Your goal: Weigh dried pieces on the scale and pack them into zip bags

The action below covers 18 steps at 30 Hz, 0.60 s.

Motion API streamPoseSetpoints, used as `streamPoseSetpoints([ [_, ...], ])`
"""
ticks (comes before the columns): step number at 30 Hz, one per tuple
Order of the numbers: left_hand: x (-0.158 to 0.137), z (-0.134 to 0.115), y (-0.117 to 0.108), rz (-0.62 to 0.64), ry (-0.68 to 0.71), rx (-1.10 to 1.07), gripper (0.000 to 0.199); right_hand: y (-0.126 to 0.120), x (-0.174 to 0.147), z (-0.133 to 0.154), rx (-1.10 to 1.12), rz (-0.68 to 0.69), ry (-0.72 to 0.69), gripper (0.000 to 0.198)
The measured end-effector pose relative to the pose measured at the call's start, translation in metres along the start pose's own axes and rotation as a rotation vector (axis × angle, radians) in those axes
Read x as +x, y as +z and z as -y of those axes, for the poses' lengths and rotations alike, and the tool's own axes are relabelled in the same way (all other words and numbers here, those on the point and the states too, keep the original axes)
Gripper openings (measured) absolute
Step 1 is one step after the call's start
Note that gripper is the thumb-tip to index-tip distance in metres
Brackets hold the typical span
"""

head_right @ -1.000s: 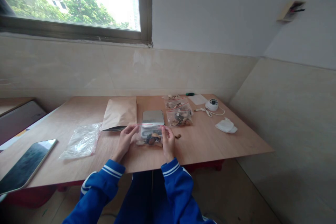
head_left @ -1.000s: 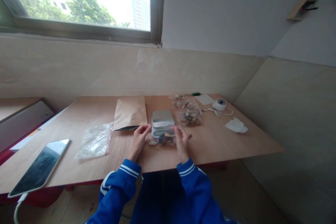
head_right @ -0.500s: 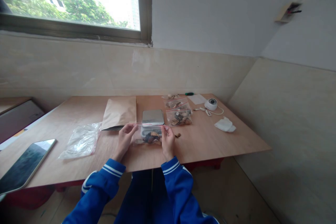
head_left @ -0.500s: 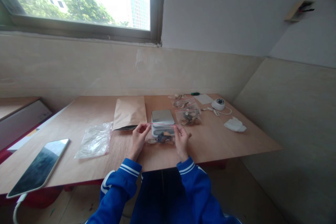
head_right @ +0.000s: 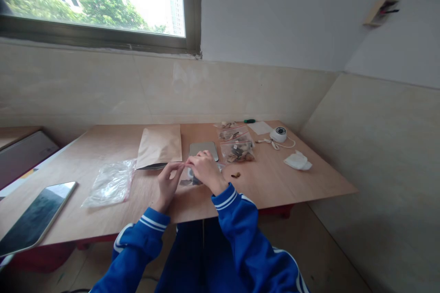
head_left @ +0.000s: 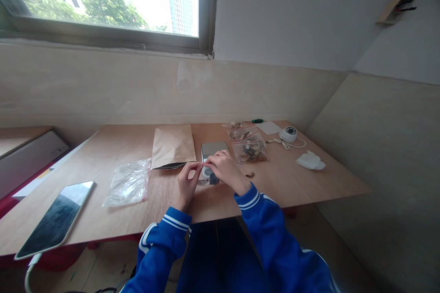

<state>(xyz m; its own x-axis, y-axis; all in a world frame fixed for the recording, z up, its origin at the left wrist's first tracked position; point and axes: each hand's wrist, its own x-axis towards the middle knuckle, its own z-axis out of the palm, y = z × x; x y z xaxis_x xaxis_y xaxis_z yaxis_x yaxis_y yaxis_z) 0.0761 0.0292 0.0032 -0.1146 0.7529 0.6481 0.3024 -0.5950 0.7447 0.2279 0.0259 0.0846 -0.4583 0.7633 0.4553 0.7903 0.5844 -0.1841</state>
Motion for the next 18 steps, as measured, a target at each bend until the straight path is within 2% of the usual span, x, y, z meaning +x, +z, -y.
streamPoseSetpoints([
  [6,-0.003,0.002,0.002,-0.016,-0.009,0.028,0.015,0.010,0.002,0.008,-0.181,-0.016,-0.052,0.018],
  [10,-0.005,0.004,0.003,-0.050,-0.018,0.053,0.015,0.015,0.001,0.009,-0.138,-0.016,-0.068,0.019],
  [18,-0.003,0.002,0.002,-0.091,-0.027,0.058,0.016,0.005,-0.008,-0.011,-0.058,-0.022,-0.026,0.020],
])
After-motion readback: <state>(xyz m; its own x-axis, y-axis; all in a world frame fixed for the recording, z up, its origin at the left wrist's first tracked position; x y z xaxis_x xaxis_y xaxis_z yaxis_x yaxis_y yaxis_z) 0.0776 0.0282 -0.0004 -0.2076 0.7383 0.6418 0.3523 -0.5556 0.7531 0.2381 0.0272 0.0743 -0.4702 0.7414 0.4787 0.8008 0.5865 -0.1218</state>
